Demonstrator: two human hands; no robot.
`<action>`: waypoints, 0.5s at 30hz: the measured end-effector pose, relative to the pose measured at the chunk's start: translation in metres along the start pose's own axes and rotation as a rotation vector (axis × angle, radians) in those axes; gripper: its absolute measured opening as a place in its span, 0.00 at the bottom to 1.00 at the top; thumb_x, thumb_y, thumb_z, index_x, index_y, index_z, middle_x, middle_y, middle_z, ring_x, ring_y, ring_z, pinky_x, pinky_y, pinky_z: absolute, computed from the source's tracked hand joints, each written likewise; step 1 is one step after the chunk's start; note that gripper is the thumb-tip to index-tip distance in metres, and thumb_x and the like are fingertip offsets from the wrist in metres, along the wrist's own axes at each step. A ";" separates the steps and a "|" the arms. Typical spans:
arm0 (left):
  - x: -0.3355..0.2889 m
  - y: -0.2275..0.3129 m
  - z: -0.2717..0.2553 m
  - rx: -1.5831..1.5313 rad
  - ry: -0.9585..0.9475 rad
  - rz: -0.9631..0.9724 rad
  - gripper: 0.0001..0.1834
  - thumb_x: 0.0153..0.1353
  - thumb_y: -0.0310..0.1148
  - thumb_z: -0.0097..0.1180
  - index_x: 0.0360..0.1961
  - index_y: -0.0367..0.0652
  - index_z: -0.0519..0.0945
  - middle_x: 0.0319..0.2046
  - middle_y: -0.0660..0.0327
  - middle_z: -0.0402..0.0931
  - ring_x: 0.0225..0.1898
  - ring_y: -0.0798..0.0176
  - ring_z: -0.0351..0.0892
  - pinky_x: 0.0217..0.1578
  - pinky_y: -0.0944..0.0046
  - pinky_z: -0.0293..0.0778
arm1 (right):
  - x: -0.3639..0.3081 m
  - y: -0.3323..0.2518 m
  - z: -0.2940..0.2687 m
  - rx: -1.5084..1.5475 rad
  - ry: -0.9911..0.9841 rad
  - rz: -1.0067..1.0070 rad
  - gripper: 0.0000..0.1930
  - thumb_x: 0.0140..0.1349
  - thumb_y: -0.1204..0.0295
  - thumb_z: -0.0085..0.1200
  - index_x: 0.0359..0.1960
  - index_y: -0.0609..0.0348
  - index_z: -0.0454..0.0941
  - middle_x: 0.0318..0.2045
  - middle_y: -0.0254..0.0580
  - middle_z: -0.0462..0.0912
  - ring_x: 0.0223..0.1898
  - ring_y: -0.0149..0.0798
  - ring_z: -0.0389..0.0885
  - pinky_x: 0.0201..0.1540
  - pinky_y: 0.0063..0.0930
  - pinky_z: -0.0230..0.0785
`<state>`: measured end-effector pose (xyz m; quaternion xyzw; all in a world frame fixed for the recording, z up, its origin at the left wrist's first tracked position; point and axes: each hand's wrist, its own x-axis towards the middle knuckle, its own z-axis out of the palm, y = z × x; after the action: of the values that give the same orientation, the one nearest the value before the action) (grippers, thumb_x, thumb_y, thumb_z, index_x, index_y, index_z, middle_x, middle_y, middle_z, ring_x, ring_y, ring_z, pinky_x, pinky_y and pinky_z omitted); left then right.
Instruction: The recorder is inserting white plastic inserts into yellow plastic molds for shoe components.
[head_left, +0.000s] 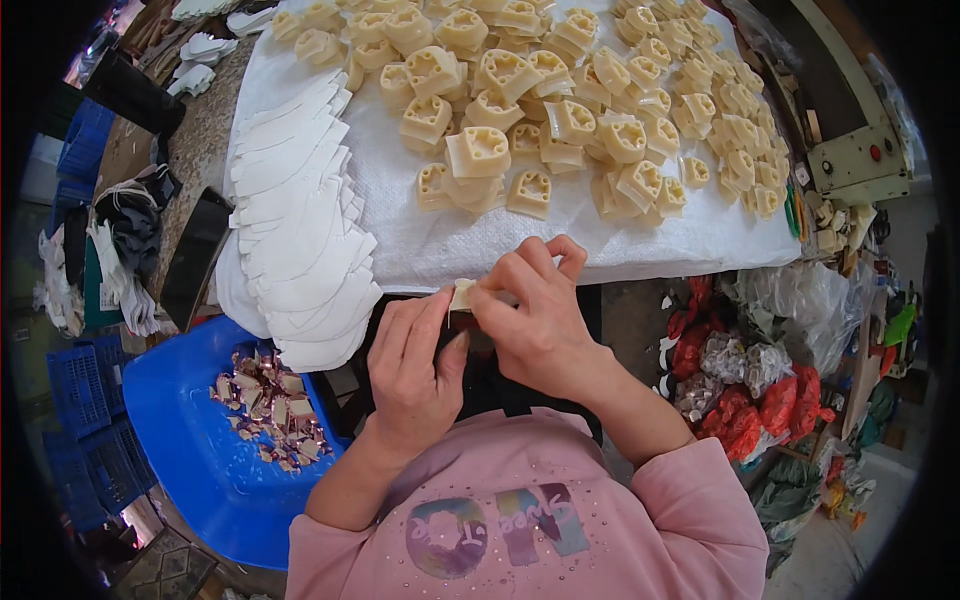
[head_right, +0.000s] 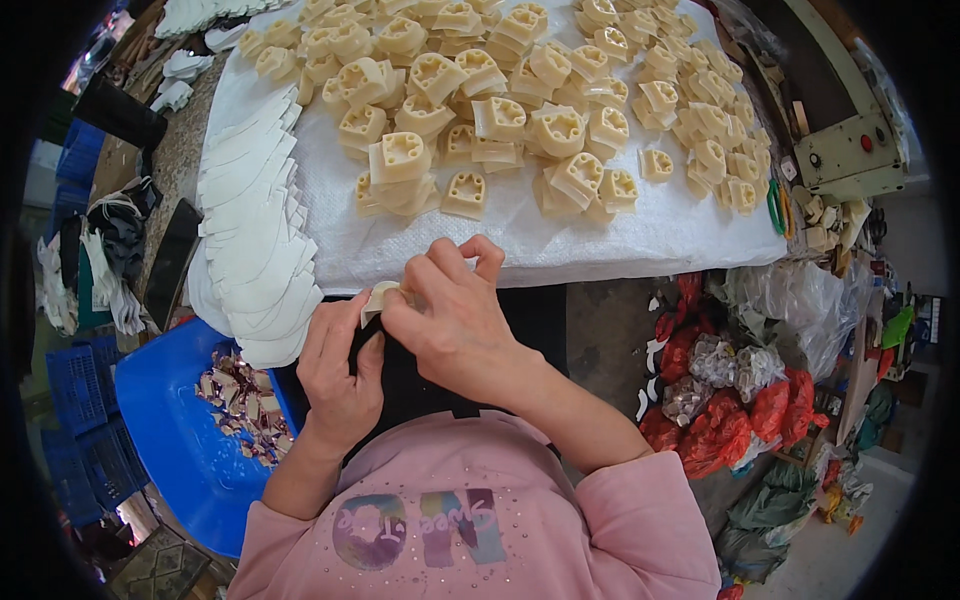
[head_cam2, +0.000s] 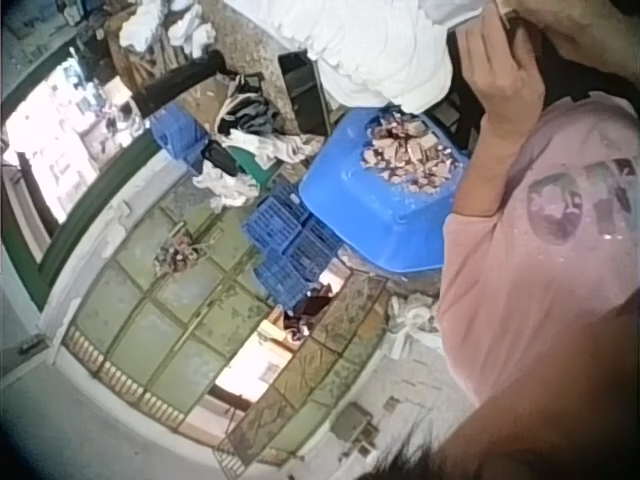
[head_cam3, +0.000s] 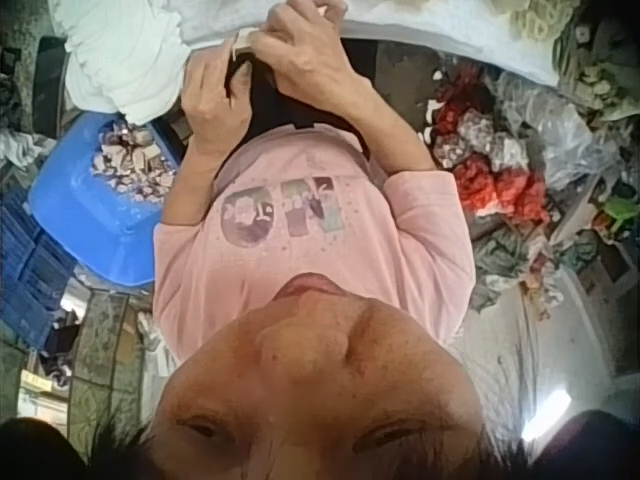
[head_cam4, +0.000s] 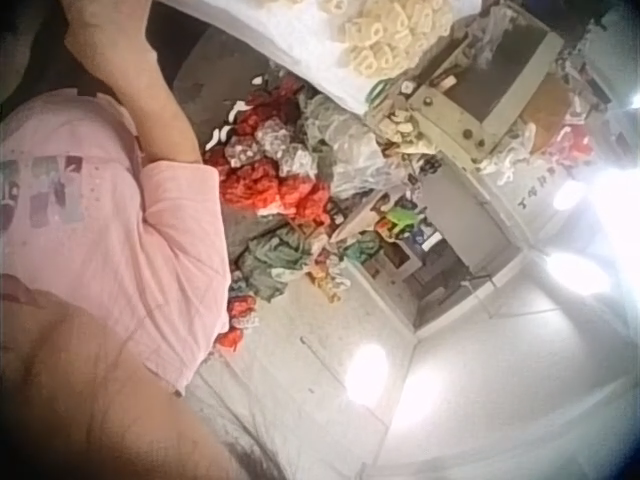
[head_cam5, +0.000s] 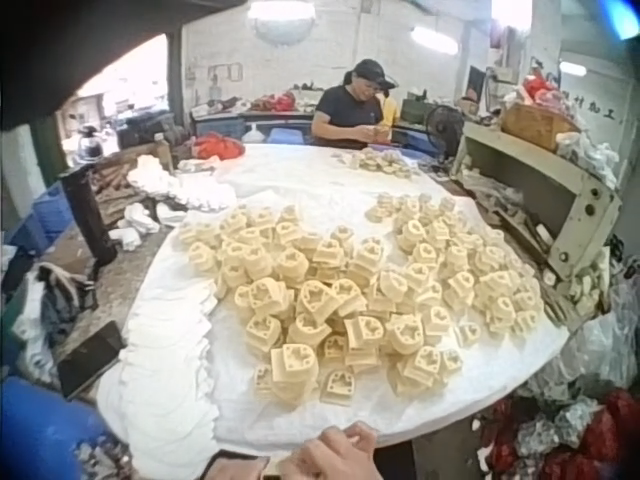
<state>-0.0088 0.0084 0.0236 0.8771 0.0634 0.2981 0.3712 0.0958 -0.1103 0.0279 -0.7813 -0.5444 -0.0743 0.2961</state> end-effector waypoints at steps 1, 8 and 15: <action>-0.002 -0.001 -0.001 0.001 -0.005 0.001 0.10 0.58 0.20 0.52 0.41 0.32 0.78 0.34 0.49 0.75 0.33 0.56 0.75 0.34 0.62 0.71 | 0.000 0.004 0.002 0.070 0.032 0.000 0.13 0.37 0.80 0.55 0.28 0.53 0.73 0.26 0.35 0.66 0.34 0.40 0.66 0.40 0.41 0.47; -0.010 -0.020 0.004 -0.660 0.054 -0.251 0.11 0.56 0.28 0.61 0.41 0.37 0.80 0.34 0.57 0.75 0.33 0.62 0.74 0.35 0.68 0.71 | -0.005 0.008 -0.001 0.488 0.074 0.032 0.15 0.41 0.84 0.55 0.32 0.54 0.74 0.28 0.34 0.67 0.35 0.39 0.66 0.43 0.38 0.47; 0.008 -0.018 0.005 -0.243 -0.007 0.150 0.07 0.57 0.28 0.59 0.27 0.36 0.76 0.17 0.59 0.66 0.20 0.60 0.65 0.20 0.65 0.60 | -0.009 0.007 -0.007 0.491 -0.090 0.024 0.16 0.36 0.86 0.53 0.30 0.55 0.72 0.28 0.35 0.66 0.35 0.40 0.65 0.43 0.37 0.48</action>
<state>0.0024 0.0207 0.0115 0.8292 -0.0401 0.3272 0.4514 0.1001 -0.1232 0.0269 -0.6950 -0.5494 0.0984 0.4533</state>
